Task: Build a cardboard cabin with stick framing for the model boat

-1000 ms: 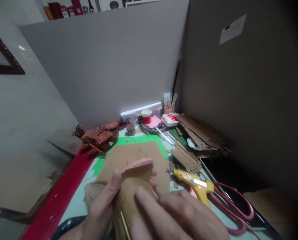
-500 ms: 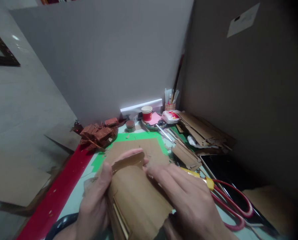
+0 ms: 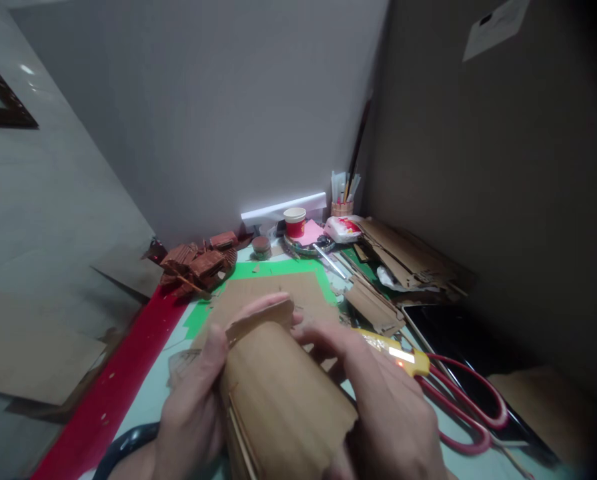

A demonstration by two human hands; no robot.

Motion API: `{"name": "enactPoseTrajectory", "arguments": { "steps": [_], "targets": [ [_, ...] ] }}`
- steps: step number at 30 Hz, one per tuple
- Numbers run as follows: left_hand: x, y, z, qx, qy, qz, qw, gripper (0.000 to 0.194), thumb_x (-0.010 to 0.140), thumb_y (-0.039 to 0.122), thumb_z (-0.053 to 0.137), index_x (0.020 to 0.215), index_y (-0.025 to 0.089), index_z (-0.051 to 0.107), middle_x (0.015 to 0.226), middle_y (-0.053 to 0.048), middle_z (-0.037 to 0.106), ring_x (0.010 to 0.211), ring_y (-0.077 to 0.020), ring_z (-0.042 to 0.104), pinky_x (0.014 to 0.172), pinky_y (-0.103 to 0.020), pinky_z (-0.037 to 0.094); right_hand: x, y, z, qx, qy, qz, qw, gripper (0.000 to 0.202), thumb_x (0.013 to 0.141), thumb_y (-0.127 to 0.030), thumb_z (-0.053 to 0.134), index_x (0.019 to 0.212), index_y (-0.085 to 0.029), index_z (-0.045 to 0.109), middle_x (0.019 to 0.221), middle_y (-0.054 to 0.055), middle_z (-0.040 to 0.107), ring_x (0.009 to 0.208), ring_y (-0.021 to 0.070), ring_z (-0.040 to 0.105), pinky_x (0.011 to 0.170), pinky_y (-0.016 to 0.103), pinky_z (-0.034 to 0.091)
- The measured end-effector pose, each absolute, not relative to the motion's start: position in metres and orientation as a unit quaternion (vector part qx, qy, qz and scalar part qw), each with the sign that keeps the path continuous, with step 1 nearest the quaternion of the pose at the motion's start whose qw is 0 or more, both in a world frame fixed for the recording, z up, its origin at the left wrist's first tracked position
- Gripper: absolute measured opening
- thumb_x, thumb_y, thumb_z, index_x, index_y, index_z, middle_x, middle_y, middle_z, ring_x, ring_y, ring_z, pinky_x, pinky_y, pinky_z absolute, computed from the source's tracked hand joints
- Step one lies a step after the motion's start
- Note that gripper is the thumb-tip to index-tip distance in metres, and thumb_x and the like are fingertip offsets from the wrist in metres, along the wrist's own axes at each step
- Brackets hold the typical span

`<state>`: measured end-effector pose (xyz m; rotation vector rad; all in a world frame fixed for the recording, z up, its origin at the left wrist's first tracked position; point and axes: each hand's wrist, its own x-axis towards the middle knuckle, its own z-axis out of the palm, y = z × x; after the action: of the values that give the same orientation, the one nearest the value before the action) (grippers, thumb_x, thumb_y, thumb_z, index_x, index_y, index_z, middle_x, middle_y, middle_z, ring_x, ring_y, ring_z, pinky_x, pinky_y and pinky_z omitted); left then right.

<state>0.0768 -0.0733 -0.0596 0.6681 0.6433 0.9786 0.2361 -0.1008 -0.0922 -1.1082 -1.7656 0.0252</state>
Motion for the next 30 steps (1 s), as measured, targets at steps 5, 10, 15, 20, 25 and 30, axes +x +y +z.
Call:
{"name": "enactPoseTrajectory", "arguments": {
  "steps": [5,10,15,20,25,30],
  "targets": [
    [0.082,-0.061,-0.067,0.299,0.326,0.489,0.752,0.041,0.094,0.05,0.056,0.117,0.022,0.074,0.113,-0.007,0.078,0.12,-0.0343,0.065,0.103,-0.045,0.055,0.234,-0.093,-0.081,-0.477,-0.702,0.074,0.524,0.04,0.077,-0.009,0.043,0.116,-0.018,0.043,0.097,0.003,0.067,0.083,0.0157,0.068,0.069,0.026,0.053],
    [0.087,-0.055,-0.072,0.262,0.344,0.478,0.765,0.038,0.096,0.045,0.055,0.125,0.025,0.069,0.117,-0.003,0.077,0.126,-0.0304,0.062,0.104,-0.044,0.055,0.239,-0.086,-0.077,-0.54,-0.681,0.15,0.472,0.026,0.083,-0.013,0.044,0.108,-0.023,0.042,0.096,0.002,0.064,0.082,0.0185,0.066,0.064,0.03,0.048],
    [0.09,-0.053,-0.072,0.269,0.337,0.478,0.765,0.037,0.099,0.039,0.051,0.129,0.025,0.066,0.126,-0.002,0.074,0.128,-0.0293,0.06,0.111,-0.045,0.048,0.241,-0.083,-0.08,-0.555,-0.675,0.157,0.46,0.029,0.083,-0.011,0.046,0.109,-0.023,0.043,0.087,0.0,0.06,0.076,0.0184,0.062,0.069,0.033,0.047],
    [0.09,-0.049,-0.074,0.271,0.323,0.475,0.773,0.042,0.1,0.041,0.049,0.132,0.018,0.063,0.128,-0.007,0.072,0.133,-0.0327,0.056,0.115,-0.052,0.042,0.246,-0.081,-0.077,-0.58,-0.673,0.144,0.435,0.033,0.08,-0.011,0.046,0.11,-0.022,0.045,0.07,-0.003,0.055,0.059,0.0173,0.053,0.053,0.031,0.037],
    [0.088,-0.048,-0.079,0.325,0.292,0.451,0.779,0.053,0.1,0.052,0.039,0.13,0.017,0.066,0.129,-0.009,0.072,0.131,-0.0378,0.057,0.109,-0.06,0.046,0.256,-0.076,-0.075,-0.583,-0.663,0.152,0.444,0.028,0.08,-0.011,0.045,0.104,-0.024,0.045,0.06,-0.005,0.052,0.051,0.0153,0.049,0.047,0.029,0.031],
    [0.09,-0.05,-0.082,0.401,0.276,0.434,0.758,0.065,0.099,0.059,0.026,0.124,0.017,0.07,0.124,-0.012,0.073,0.125,-0.0414,0.06,0.097,-0.061,0.054,0.264,-0.071,-0.073,-0.603,-0.651,0.135,0.441,0.023,0.079,-0.011,0.044,0.099,-0.023,0.049,0.073,-0.002,0.061,0.065,0.0174,0.06,0.057,0.03,0.041]
  ]
}}
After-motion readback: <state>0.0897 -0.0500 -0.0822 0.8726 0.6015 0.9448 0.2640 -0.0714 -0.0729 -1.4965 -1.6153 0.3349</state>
